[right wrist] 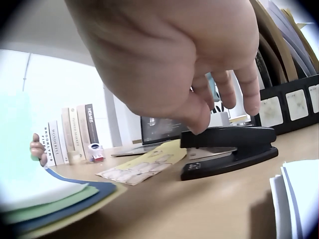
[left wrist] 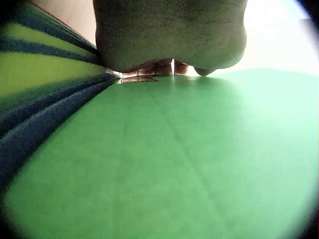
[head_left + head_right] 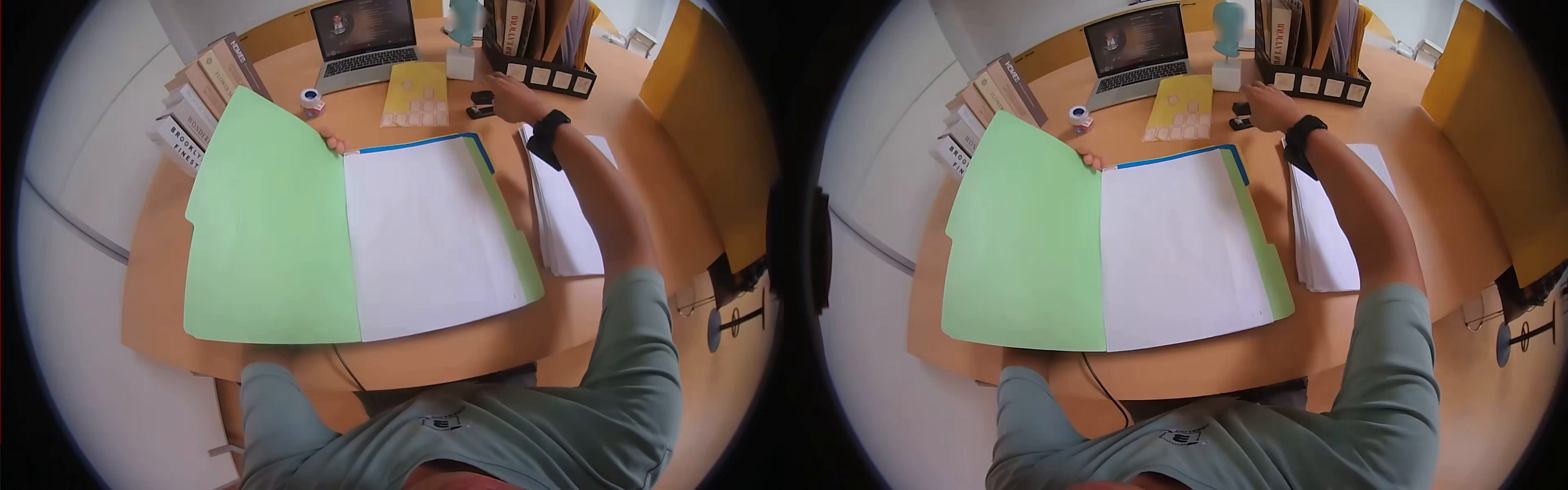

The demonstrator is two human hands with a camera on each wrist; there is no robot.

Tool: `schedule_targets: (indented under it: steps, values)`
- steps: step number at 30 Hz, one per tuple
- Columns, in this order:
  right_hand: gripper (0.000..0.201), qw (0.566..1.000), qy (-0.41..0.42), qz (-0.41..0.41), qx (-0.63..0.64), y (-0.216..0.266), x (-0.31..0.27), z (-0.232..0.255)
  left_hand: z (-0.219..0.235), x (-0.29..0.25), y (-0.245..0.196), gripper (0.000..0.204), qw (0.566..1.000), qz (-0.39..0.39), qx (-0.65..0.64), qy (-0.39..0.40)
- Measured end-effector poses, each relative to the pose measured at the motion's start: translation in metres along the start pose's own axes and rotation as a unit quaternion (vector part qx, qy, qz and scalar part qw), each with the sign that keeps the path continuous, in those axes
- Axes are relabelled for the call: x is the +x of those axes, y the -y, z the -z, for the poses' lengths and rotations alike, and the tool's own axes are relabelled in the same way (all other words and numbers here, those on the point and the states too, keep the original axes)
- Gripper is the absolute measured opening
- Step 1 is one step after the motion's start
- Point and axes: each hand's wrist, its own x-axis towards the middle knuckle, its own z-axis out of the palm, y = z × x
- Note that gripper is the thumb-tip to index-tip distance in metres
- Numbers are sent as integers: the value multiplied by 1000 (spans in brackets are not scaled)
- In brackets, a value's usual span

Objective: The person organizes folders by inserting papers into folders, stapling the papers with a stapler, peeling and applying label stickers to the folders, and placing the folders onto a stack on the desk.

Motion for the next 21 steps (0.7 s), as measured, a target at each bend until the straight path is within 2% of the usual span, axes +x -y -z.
schedule_targets:
  steps: [1, 4, 7, 9, 13, 17, 21]
  values:
    - [36, 999, -18, 24, -13, -4, 5, -8, 0, 0, 0, 29, 1000, 3, 5, -2]
    - [33, 994, 99, -16, -45, -17, 18, -21, -1, 0, 1, 29, 1000, 5, 12, -8]
    - [29, 992, 53, -5, -116, -13, 13, -26, 0, -1, 2, 29, 1000, 3, 19, -14]
    - [27, 993, 31, 12, -111, -2, 12, -24, 1, -1, 1, 29, 1000, 0, 20, -16]
    - [36, 994, -1, 82, -70, 51, 17, -1, 1, 1, 4, 29, 1000, -2, 21, -15]
    - [35, 990, 21, 137, -26, 108, 22, 6, -1, -1, 2, 29, 999, -4, 35, -12]
    - [29, 983, 9, 185, -20, 131, 25, -4, -5, 3, 3, 29, 999, -1, 40, -10]
